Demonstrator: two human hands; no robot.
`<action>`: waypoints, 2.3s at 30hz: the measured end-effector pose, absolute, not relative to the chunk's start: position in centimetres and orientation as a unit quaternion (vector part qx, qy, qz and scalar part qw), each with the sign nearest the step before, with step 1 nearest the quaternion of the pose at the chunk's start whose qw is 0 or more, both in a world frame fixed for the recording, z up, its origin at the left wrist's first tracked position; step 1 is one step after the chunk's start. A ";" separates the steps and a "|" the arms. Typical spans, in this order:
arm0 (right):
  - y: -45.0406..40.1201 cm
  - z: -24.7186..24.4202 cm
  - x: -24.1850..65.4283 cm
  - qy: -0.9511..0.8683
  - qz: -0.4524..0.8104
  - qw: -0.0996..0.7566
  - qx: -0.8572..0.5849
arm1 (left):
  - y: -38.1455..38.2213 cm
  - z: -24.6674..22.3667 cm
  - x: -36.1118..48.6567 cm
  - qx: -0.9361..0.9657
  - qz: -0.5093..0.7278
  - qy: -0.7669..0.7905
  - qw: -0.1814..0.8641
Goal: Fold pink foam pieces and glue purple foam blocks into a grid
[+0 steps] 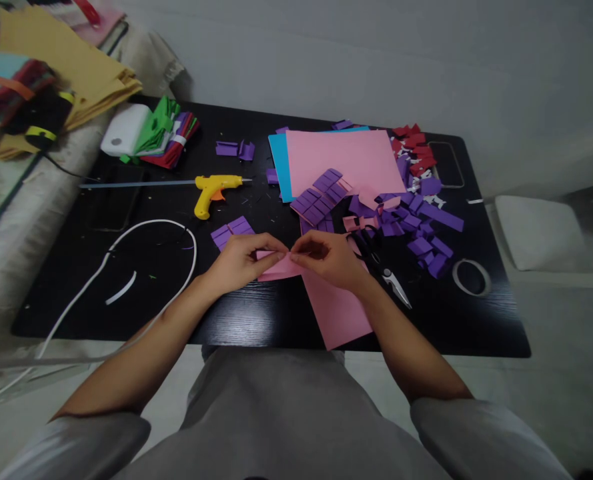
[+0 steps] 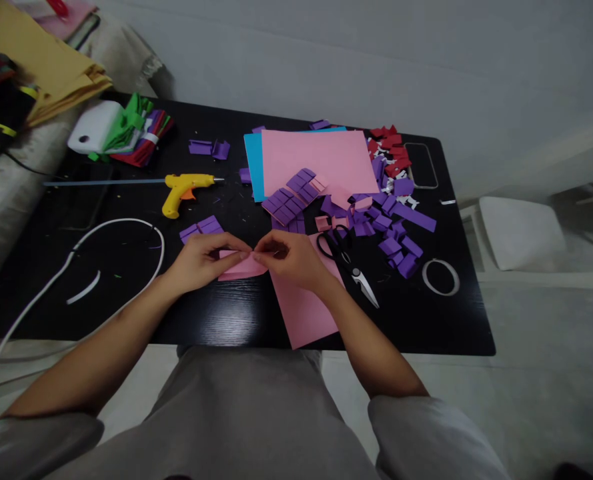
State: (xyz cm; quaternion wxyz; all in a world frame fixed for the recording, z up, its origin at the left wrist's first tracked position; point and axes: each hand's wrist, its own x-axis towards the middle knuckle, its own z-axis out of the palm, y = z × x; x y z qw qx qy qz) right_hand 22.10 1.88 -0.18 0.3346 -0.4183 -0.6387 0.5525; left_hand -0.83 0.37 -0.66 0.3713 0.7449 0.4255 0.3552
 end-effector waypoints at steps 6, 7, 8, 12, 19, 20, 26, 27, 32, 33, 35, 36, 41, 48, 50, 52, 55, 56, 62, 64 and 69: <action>2.0 -0.3 22.4 -0.643 0.585 0.293 -0.398 | 0.4 -0.8 -0.8 0.754 0.341 0.413 0.380; 2.0 -0.3 22.4 -0.643 0.586 0.289 -0.399 | 0.4 -0.8 -0.8 0.755 0.338 0.414 0.380; 2.1 -0.3 22.4 -0.642 0.587 0.285 -0.402 | 0.4 -0.9 -0.8 0.756 0.337 0.415 0.379; 2.0 -0.2 22.2 -0.630 0.592 0.275 -0.421 | 0.3 -0.9 -0.7 0.760 0.335 0.410 0.377; 2.0 0.1 22.3 -0.638 0.591 0.235 -0.435 | 0.2 -0.6 -0.4 0.757 0.319 0.416 0.389; 2.1 0.2 22.3 -0.639 0.593 0.220 -0.439 | 0.2 -0.5 -0.3 0.757 0.316 0.414 0.394; 2.2 0.7 22.7 -0.635 0.623 0.134 -0.437 | 0.1 0.1 -0.2 0.764 0.278 0.382 0.439; 2.2 0.8 22.7 -0.637 0.626 0.121 -0.433 | 0.1 0.1 -0.2 0.765 0.271 0.377 0.447; 2.3 1.1 22.7 -0.636 0.640 0.109 -0.417 | 0.1 0.0 -0.3 0.763 0.259 0.367 0.464; 2.3 1.1 22.7 -0.640 0.638 0.106 -0.414 | 0.1 0.0 -0.3 0.762 0.260 0.368 0.466; 2.3 1.1 22.7 -0.657 0.626 0.092 -0.409 | 0.1 0.0 -0.2 0.761 0.259 0.368 0.467; 2.3 1.1 22.7 -0.666 0.619 0.084 -0.407 | 0.1 0.0 -0.2 0.762 0.258 0.367 0.467; 2.3 1.0 22.8 -0.680 0.612 0.067 -0.397 | 0.0 -0.1 0.0 0.768 0.252 0.359 0.466; 2.3 0.7 22.7 -0.676 0.625 0.077 -0.384 | 0.1 -0.4 -0.2 0.768 0.262 0.361 0.461; 2.2 0.6 22.7 -0.667 0.636 0.081 -0.380 | 0.1 -0.4 -0.2 0.770 0.263 0.360 0.456; 2.2 0.5 22.8 -0.660 0.641 0.092 -0.380 | 0.2 -0.3 -0.2 0.767 0.269 0.363 0.456; 2.1 0.5 22.8 -0.663 0.631 0.118 -0.385 | 0.2 -0.1 -0.3 0.755 0.285 0.372 0.458; 2.1 0.5 22.8 -0.663 0.629 0.127 -0.386 | 0.3 -0.1 -0.3 0.753 0.290 0.376 0.456; 2.1 0.6 22.6 -0.644 0.634 0.177 -0.389 | 0.4 -0.3 -0.7 0.745 0.310 0.397 0.437; 2.1 0.4 22.4 -0.650 0.620 0.193 -0.395 | 0.4 -0.5 -0.6 0.743 0.314 0.402 0.433; 2.2 -0.1 22.0 -0.632 0.610 0.232 -0.418 | 0.4 -0.7 -0.6 0.754 0.310 0.404 0.414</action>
